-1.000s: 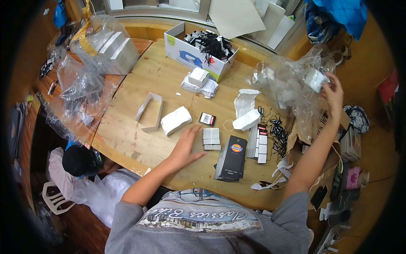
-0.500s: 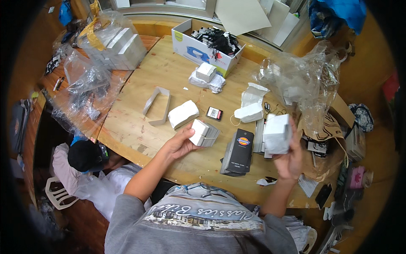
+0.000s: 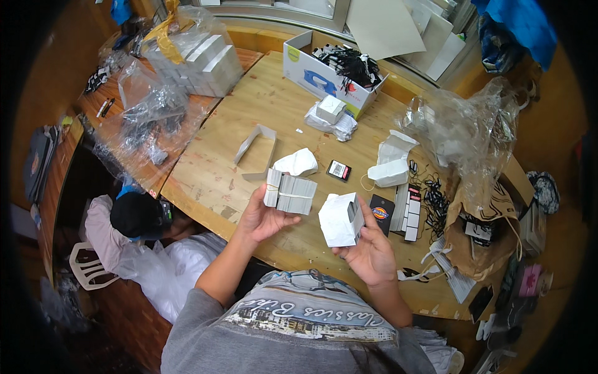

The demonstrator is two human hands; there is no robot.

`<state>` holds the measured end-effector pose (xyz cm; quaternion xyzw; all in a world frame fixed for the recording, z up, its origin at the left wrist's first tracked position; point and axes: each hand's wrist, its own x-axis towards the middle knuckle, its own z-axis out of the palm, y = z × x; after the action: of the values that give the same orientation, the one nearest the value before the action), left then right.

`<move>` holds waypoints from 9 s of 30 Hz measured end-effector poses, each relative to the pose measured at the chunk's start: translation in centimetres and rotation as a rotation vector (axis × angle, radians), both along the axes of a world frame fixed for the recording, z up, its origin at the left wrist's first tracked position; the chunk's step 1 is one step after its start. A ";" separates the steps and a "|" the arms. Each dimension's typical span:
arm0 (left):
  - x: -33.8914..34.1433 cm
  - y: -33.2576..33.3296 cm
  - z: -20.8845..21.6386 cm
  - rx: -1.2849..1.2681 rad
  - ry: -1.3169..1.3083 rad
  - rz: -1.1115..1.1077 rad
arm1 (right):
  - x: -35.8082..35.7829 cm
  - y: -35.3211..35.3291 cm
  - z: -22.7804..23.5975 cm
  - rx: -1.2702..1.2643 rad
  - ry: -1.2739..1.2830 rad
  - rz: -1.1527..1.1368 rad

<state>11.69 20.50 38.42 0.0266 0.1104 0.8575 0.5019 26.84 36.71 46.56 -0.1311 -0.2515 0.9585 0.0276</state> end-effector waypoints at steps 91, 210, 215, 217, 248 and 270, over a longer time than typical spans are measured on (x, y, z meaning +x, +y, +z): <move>6.3 4.1 -1.6 -1.208 1.366 0.689 | -1.7 -3.8 -5.9 1.636 -0.006 -0.087; 5.9 7.4 10.9 -0.470 1.809 0.509 | 6.0 12.8 4.2 -0.024 0.485 -0.279; 7.4 10.0 13.1 -0.413 1.695 0.338 | 4.2 9.7 2.8 -0.178 0.371 -0.125; 7.6 11.0 13.6 -0.403 1.700 0.370 | 3.5 8.7 2.1 -0.148 0.367 -0.049; 0.3 1.9 5.5 -0.781 0.749 0.339 | 2.4 24.8 8.6 1.849 -0.340 -1.096; 0.3 -1.3 2.1 -0.909 0.652 0.419 | -4.1 36.3 2.1 1.912 -0.722 -0.279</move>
<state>12.00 19.25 40.56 0.0488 0.6174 0.7527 0.2234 22.72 73.05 48.61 -0.3624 -0.8846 0.2497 0.1540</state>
